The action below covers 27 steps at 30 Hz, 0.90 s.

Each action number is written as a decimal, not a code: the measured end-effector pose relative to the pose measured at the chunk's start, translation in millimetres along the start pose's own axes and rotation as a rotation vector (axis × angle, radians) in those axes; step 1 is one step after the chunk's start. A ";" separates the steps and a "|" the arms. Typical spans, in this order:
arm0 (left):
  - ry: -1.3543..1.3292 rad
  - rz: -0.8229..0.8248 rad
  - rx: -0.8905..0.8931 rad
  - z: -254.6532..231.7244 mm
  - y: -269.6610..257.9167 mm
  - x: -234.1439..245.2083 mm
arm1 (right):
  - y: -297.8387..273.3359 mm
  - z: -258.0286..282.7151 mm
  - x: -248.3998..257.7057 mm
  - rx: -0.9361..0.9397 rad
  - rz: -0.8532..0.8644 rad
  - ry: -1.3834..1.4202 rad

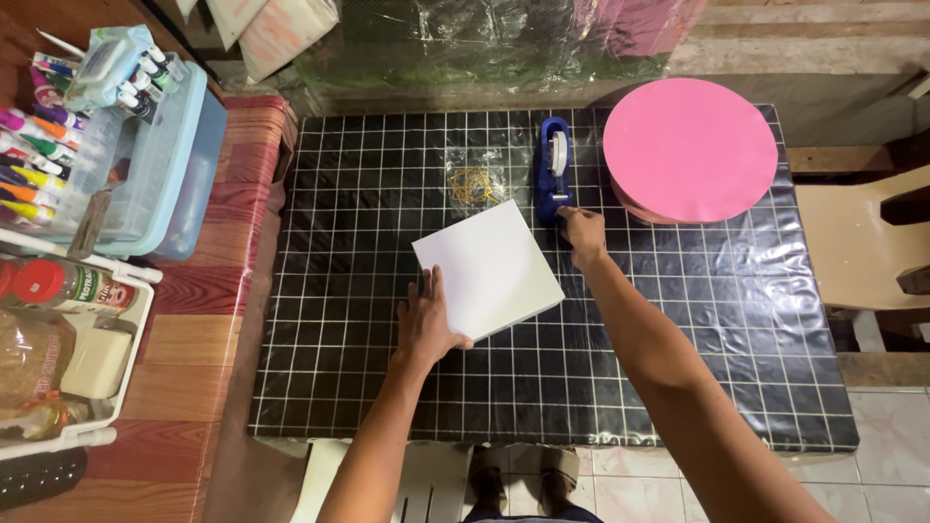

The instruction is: The person assembles a white cardboard box, places a yellow granular item inside, closes the lid, and secures it with tape. They then place a decorative 'Happy Birthday' tag on top and adjust the box on the table.

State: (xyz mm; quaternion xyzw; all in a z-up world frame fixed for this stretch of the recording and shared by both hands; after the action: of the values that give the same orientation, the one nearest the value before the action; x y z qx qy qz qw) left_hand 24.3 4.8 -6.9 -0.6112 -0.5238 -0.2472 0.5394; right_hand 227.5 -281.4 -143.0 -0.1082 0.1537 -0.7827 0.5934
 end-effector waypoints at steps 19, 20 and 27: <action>-0.026 0.010 0.021 -3.2 -4.0 8.7 | 1.6 -29.9 -8.3 -0.390 0.139 0.207; -0.041 0.019 0.030 -2.7 -5.5 7.6 | -3.0 -27.9 -8.8 -0.375 0.181 0.187; -0.330 -0.122 -0.007 18.0 -23.2 -17.7 | -30.4 33.7 -43.3 0.450 0.373 -0.280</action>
State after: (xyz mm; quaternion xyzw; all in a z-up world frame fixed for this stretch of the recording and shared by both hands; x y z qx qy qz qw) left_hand -7.3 11.7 -18.2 -0.6123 -0.6407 -0.1773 0.4279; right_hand 223.9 -235.9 -99.9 -0.0507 -0.0890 -0.6523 0.7510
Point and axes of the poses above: each hand's wrist, its own y-axis towards the middle knuckle, its own x-axis out of the back of the hand, z = x × y, the point moved 3 cm from there along y, towards the middle knuckle, and after that the axes turned 5 degrees about x, right-handed, at the moved point
